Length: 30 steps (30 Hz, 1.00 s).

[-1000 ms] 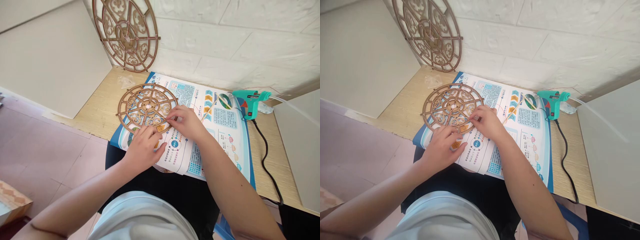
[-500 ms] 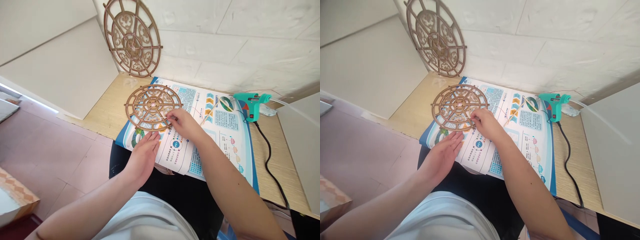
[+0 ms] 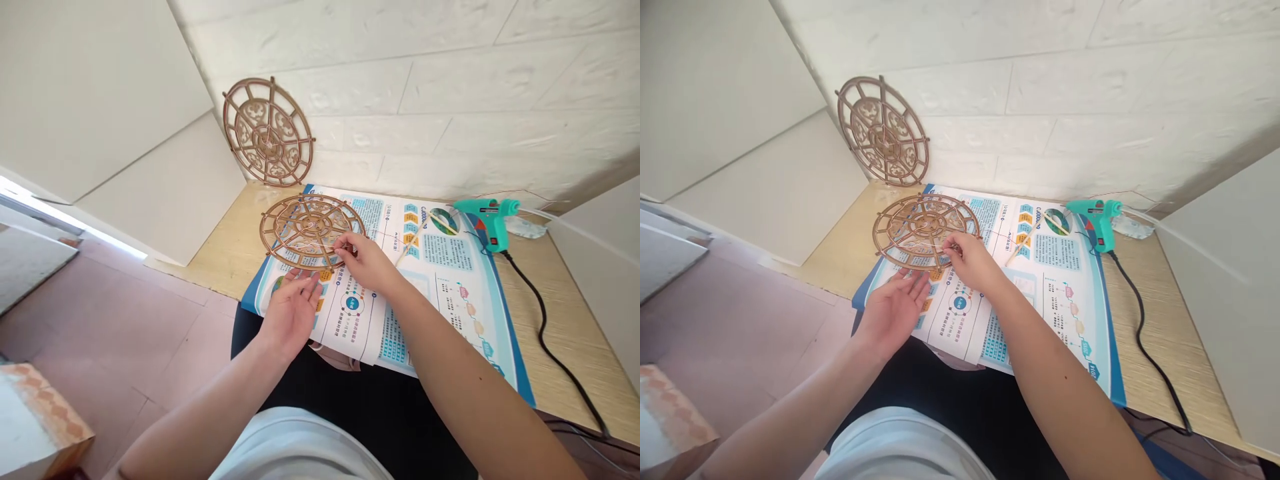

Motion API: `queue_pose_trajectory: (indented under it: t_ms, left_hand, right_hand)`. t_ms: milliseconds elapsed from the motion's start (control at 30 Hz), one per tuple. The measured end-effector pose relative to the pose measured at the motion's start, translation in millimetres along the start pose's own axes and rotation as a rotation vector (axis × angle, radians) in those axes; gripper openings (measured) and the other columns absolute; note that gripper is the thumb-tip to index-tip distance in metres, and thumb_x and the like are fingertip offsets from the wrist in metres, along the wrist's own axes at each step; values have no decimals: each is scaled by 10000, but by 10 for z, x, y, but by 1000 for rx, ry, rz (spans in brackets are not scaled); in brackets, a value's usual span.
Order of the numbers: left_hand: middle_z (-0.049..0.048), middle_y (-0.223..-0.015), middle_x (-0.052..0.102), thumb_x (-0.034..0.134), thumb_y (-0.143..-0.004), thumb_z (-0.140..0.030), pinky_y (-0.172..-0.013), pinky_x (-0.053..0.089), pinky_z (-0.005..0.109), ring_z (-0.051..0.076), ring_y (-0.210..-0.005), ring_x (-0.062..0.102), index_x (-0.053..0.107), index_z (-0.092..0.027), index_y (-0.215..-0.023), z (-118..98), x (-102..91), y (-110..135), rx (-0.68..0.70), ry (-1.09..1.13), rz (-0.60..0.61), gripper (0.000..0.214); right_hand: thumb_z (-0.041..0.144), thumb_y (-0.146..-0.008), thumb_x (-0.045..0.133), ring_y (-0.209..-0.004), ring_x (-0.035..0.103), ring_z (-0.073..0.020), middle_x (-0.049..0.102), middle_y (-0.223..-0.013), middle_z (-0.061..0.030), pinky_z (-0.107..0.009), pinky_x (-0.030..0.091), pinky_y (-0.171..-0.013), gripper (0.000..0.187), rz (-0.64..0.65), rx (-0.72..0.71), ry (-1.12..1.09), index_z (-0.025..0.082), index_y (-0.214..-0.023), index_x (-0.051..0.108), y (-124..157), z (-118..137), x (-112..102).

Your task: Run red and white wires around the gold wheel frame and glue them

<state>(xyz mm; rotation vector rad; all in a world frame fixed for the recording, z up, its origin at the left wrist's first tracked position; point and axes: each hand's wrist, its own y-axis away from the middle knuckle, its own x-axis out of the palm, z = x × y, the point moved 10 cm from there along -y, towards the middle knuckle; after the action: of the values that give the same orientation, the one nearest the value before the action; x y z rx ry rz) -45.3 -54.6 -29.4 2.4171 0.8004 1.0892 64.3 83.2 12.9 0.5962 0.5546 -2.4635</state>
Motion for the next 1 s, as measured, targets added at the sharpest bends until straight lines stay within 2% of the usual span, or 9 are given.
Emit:
queue_pose_trajectory:
  t_ms: [67, 167, 300, 367, 467, 567, 667, 800, 1000]
  left_hand:
    - [53, -1108, 727, 631, -856, -96, -1024, 564, 264, 156, -1127, 710, 642, -199, -1000, -28, 63, -77, 26, 11, 48, 177]
    - [62, -1040, 763, 641, -899, -158, -950, 587, 264, 159, -1023, 731, 686, -170, -944, -80, 136, -226, 34, -22, 109, 65]
    - [85, -998, 796, 688, -804, -34, -860, 600, 260, 165, -912, 749, 734, -111, -975, -148, 210, -348, 2, -142, 184, 193]
    - [104, -1068, 805, 695, -773, 10, -881, 607, 280, 187, -958, 763, 741, -102, -1046, -170, 253, -335, -18, -201, 236, 298]
    - [102, -1152, 803, 728, -797, -29, -914, 614, 314, 214, -1024, 771, 736, -136, -1138, -220, 328, -246, -21, -271, 310, 358]
    - [81, -1173, 801, 773, -803, -91, -951, 612, 367, 241, -1059, 768, 726, -181, -1189, -291, 433, -122, 2, -311, 379, 400]
    - [76, -1217, 788, 794, -825, -171, -1041, 578, 442, 281, -1152, 739, 732, -201, -1173, -408, 607, -18, 99, -420, 460, 354]
    - [71, -1279, 763, 699, -903, -240, -1170, 486, 504, 290, -1285, 666, 730, -226, -1180, -579, 988, 56, 403, -722, 604, 279]
    - [82, -1192, 778, 646, -881, -272, -1029, 581, 508, 290, -1116, 730, 713, -210, -1132, -403, 1398, -220, 384, -631, 736, 266]
  right_hand:
    - [223, -950, 531, -698, 578, -188, 672, -836, -27, -335, 454, -669, 91, -8, 7, -20, 220, -916, 615, 20, 41, 10]
    - [204, -930, 561, -728, 584, -182, 661, -857, -25, -334, 465, -687, 83, -7, -1, -45, 218, -898, 636, 58, 130, 22]
    - [188, -915, 587, -870, 605, -192, 637, -974, -45, -347, 491, -767, 85, -17, -20, -62, 216, -877, 658, 79, 226, -34]
    - [200, -918, 594, -863, 604, -189, 635, -976, -43, -359, 499, -787, 83, -26, -10, -65, 216, -876, 665, 67, 238, -74]
    - [203, -912, 602, -833, 619, -190, 664, -935, -34, -371, 509, -783, 77, -29, 14, -66, 218, -867, 663, 54, 274, -121]
    - [211, -908, 626, -945, 633, -224, 681, -951, -39, -416, 495, -877, 75, -60, 6, -31, 226, -857, 679, 81, 423, -245]
    - [228, -918, 638, -981, 624, -239, 683, -960, -41, -428, 468, -900, 76, -93, -5, 18, 235, -867, 694, 112, 611, -456]
    - [231, -924, 636, -825, 640, -197, 708, -864, -13, -373, 479, -790, 82, -77, -20, 42, 236, -856, 680, 72, 685, -701]
    - [274, -965, 622, -853, 673, -197, 728, -889, -30, -364, 514, -799, 78, -291, -82, 34, 236, -911, 664, 48, 375, -1025]
